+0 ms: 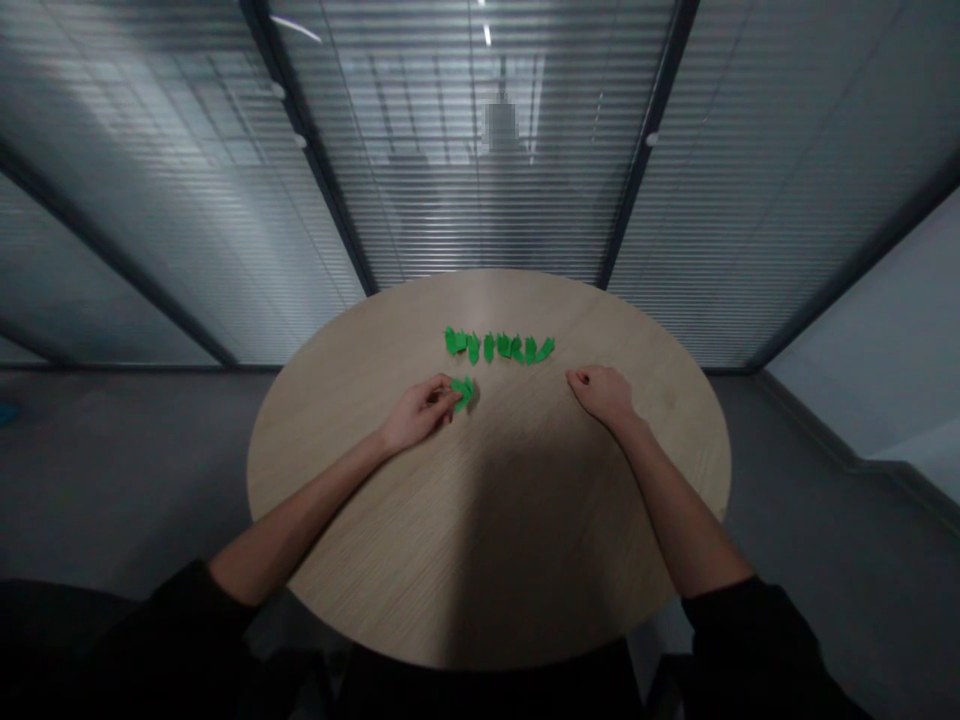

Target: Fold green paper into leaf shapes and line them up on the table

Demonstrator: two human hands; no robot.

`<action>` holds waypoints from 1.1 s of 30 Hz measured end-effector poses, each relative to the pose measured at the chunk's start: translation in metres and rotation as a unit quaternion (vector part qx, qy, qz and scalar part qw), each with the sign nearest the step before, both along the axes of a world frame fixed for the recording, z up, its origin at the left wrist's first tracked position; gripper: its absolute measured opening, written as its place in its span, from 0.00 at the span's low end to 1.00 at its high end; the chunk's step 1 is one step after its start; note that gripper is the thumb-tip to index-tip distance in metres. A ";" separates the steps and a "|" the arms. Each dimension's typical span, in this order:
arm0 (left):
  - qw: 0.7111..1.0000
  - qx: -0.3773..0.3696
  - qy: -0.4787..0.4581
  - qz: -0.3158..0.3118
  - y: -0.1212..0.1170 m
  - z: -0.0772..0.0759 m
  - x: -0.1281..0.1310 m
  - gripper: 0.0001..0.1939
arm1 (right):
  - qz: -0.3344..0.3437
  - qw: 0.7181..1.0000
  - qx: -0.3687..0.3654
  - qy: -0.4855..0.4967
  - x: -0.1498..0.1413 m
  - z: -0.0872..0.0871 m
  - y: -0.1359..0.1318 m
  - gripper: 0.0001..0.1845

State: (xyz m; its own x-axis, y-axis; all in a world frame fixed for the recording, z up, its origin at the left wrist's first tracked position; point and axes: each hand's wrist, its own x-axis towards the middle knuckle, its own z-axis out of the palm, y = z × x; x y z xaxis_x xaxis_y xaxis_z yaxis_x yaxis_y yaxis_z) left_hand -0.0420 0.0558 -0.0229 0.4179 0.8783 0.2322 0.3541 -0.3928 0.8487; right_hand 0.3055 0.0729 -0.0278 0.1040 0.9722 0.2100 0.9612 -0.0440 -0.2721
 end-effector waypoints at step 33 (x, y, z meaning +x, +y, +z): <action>0.985 -0.147 -0.086 0.024 0.000 0.007 0.002 0.09 | 0.001 1.000 -0.005 0.000 0.001 -0.001 -0.001 0.25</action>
State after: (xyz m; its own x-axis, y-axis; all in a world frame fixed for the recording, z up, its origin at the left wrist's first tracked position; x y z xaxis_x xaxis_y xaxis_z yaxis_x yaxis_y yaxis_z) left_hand -0.0398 0.0554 -0.0156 0.3508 0.9360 0.0281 0.2072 -0.1069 0.9724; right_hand 0.3068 0.0721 -0.0288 0.1027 0.9745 0.1996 0.9614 -0.0457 -0.2714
